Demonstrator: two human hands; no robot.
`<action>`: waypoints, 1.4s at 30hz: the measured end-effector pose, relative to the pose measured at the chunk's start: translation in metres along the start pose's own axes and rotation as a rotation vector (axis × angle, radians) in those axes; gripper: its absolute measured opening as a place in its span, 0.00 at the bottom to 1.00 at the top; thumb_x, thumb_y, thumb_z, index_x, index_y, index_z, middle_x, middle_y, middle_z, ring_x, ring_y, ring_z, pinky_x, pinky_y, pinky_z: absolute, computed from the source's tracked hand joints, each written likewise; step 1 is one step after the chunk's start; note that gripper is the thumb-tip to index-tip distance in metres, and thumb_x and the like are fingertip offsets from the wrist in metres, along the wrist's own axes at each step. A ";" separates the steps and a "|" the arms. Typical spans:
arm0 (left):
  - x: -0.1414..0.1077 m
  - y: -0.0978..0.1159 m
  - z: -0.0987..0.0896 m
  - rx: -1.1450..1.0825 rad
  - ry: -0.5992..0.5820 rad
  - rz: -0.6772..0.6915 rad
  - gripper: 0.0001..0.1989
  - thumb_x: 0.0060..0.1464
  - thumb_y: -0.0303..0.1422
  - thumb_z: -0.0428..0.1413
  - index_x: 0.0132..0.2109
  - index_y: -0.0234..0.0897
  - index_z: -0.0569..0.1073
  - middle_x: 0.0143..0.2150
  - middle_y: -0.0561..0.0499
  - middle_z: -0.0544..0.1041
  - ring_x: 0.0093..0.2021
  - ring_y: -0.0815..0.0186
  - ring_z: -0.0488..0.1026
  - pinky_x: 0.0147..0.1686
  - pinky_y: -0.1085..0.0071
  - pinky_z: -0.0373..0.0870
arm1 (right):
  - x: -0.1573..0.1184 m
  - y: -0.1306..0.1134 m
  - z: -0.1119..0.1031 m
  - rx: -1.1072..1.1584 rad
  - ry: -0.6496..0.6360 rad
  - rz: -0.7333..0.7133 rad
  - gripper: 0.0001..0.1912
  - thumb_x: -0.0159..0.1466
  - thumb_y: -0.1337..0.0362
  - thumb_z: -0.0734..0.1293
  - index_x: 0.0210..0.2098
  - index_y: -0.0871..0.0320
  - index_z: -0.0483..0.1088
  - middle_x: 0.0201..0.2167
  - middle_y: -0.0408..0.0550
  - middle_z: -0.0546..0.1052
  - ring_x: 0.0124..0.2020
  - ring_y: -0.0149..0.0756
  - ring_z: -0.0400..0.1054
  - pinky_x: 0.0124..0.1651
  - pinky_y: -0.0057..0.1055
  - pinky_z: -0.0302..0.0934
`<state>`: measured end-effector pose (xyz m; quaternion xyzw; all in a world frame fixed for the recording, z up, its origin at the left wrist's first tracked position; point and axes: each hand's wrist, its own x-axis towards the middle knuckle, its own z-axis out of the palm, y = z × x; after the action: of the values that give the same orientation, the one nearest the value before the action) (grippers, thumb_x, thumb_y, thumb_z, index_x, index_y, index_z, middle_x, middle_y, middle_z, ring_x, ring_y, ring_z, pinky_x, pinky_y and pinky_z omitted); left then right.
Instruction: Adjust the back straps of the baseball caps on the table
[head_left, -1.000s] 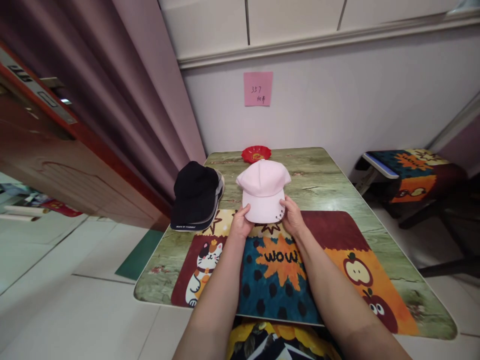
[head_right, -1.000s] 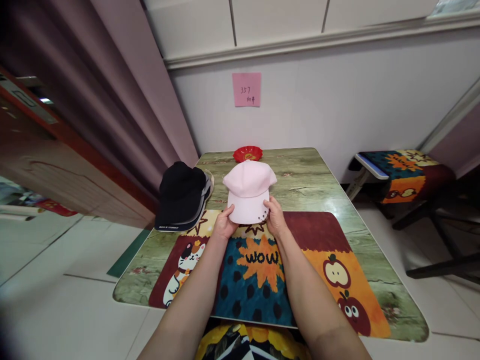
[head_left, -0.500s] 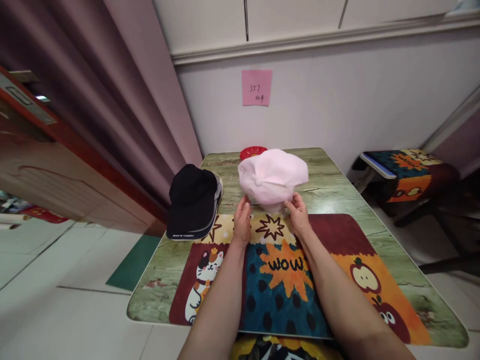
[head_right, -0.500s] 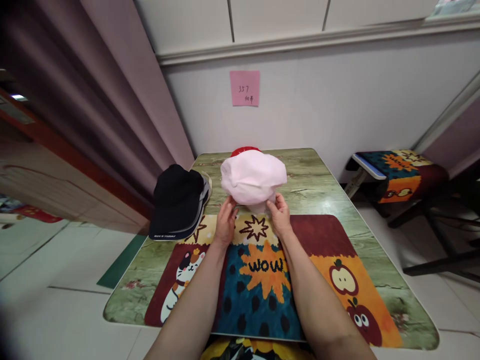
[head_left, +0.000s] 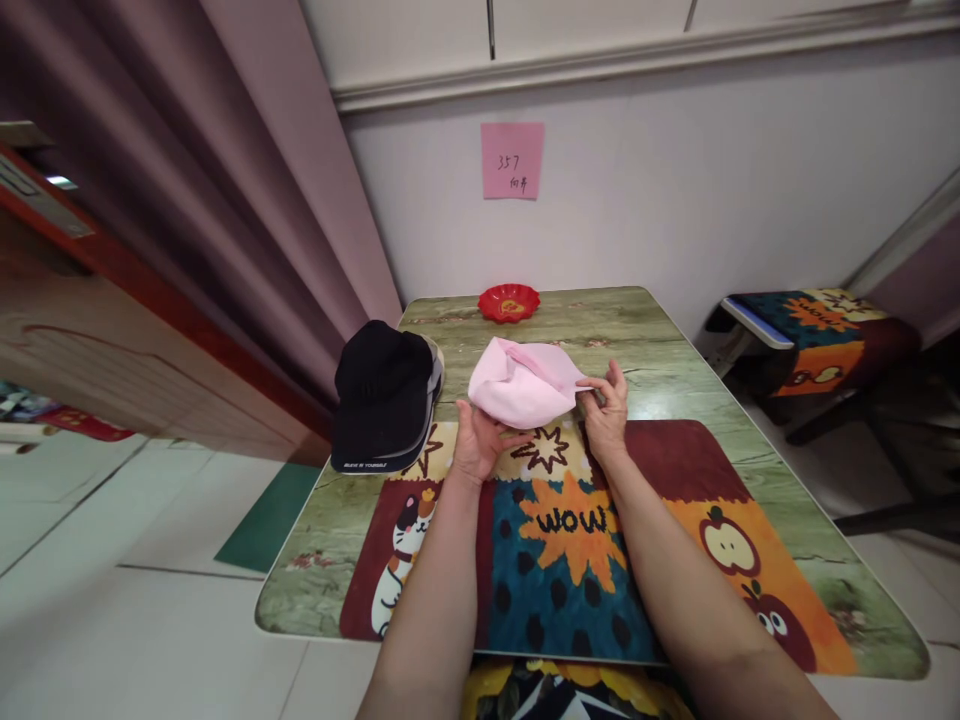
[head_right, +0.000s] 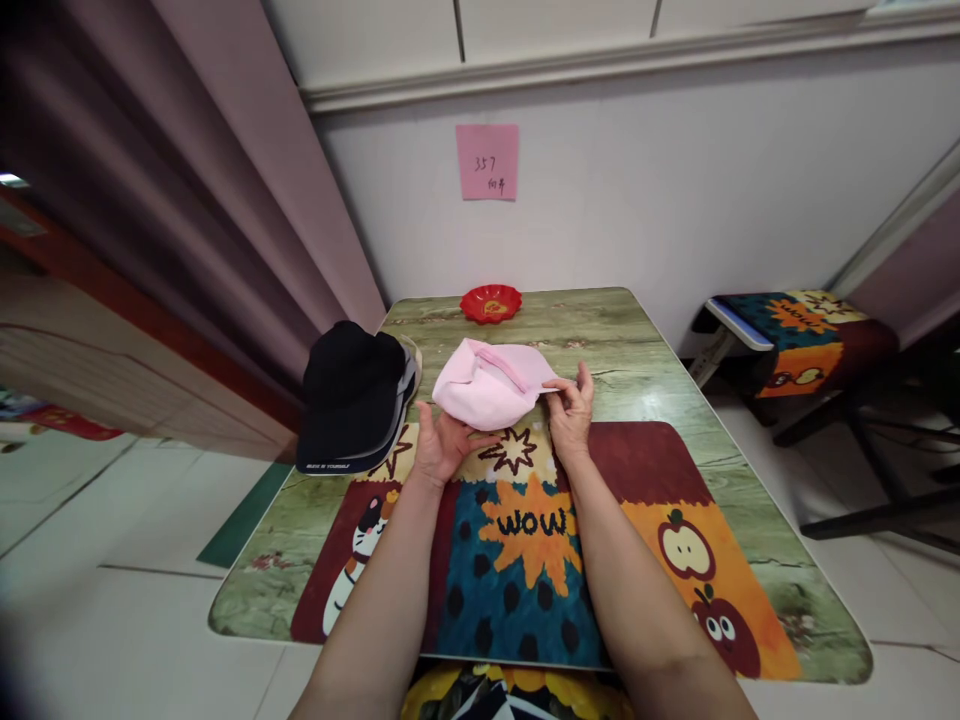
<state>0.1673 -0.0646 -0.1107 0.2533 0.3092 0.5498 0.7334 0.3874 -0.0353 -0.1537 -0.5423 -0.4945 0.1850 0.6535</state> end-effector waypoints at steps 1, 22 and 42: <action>0.001 -0.002 0.000 0.023 0.031 -0.003 0.38 0.53 0.60 0.56 0.63 0.41 0.69 0.64 0.37 0.72 0.59 0.43 0.73 0.50 0.39 0.75 | 0.000 0.000 0.000 0.006 0.000 0.000 0.10 0.63 0.58 0.68 0.37 0.58 0.77 0.71 0.58 0.54 0.71 0.49 0.53 0.70 0.46 0.48; -0.003 -0.048 0.023 0.645 0.166 0.327 0.25 0.54 0.45 0.63 0.54 0.33 0.76 0.51 0.39 0.81 0.51 0.52 0.78 0.55 0.58 0.72 | -0.020 -0.046 0.006 -0.345 -0.063 -0.528 0.31 0.66 0.47 0.64 0.63 0.55 0.62 0.69 0.61 0.60 0.71 0.54 0.53 0.69 0.58 0.47; -0.007 -0.029 0.030 1.314 0.057 0.637 0.23 0.51 0.23 0.54 0.52 0.46 0.78 0.66 0.41 0.71 0.73 0.44 0.51 0.67 0.35 0.22 | -0.028 -0.033 0.018 -0.875 -0.495 -0.453 0.20 0.71 0.69 0.56 0.56 0.55 0.72 0.64 0.54 0.71 0.72 0.55 0.50 0.69 0.71 0.23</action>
<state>0.2066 -0.0803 -0.1097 0.7045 0.5057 0.4436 0.2262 0.3504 -0.0591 -0.1384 -0.5837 -0.7685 -0.0613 0.2550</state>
